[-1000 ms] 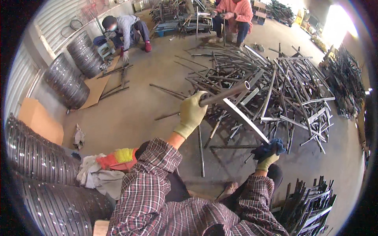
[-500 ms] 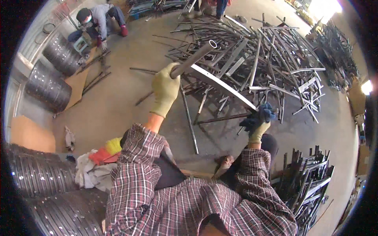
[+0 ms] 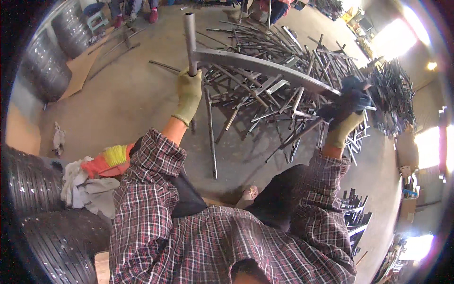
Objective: Cleaning and wiping metal bars using steel wool and a cloth from a pile on the floor.
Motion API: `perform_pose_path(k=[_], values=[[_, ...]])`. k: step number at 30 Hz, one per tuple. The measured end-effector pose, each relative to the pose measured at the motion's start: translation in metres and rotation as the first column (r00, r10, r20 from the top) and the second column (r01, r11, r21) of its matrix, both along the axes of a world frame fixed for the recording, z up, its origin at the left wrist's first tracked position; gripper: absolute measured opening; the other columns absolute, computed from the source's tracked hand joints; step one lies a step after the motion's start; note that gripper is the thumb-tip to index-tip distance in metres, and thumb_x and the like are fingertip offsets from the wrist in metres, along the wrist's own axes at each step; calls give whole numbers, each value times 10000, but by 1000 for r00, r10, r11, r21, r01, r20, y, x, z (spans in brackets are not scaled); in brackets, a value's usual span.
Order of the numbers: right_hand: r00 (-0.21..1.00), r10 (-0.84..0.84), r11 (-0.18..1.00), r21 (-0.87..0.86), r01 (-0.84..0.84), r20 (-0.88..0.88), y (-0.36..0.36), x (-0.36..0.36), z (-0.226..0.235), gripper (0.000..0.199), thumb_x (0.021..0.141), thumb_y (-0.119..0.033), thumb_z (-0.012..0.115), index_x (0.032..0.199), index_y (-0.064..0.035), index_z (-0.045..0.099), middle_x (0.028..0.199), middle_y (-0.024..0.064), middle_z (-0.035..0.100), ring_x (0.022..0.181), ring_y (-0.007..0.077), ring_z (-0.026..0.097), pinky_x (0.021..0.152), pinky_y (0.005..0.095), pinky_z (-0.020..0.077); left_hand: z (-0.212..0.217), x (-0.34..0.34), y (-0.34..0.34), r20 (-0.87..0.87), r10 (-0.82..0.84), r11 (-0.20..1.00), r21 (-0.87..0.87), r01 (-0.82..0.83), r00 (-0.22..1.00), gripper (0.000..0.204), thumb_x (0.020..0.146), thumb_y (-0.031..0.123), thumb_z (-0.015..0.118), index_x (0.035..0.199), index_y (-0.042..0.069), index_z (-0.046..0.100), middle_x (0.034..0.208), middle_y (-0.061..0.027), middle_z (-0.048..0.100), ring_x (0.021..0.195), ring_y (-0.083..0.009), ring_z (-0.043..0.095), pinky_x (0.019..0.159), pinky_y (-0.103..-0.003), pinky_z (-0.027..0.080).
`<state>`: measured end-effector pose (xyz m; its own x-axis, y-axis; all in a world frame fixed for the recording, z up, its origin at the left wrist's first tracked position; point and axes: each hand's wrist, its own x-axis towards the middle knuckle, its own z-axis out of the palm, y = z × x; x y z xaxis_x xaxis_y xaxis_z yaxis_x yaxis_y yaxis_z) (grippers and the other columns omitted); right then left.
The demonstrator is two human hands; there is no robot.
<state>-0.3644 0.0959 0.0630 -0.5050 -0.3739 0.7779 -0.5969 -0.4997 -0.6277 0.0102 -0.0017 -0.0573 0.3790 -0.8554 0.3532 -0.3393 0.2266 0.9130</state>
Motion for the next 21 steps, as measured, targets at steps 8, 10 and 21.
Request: perform_pose_path(k=[8,10,21], values=[[968,-62,993,-112,35,-244,1,30,84,180,835,-173,627,917,-25,687,799,31,665,667,143,624,588,262,504,8,-10,1,-506,-63,998,-24,59,860,312,868,225,617,683,-26,602,570,-77,560,583,-159,552,551,-352,412],[911,-169,965,-253,75,-376,19,85,105,207,838,-171,629,959,-10,679,795,60,663,654,167,648,597,281,540,-2,-7,-9,-411,-22,997,-82,-13,912,317,878,236,603,728,-41,632,583,-110,582,582,-175,559,567,-373,425],[935,-220,971,-153,183,-279,-11,38,93,288,846,-104,648,1112,7,665,930,87,705,749,149,651,671,282,532,-3,-3,6,-319,-13,995,-101,-20,948,325,857,233,626,761,-77,615,584,-105,588,576,-168,553,556,-371,413]])
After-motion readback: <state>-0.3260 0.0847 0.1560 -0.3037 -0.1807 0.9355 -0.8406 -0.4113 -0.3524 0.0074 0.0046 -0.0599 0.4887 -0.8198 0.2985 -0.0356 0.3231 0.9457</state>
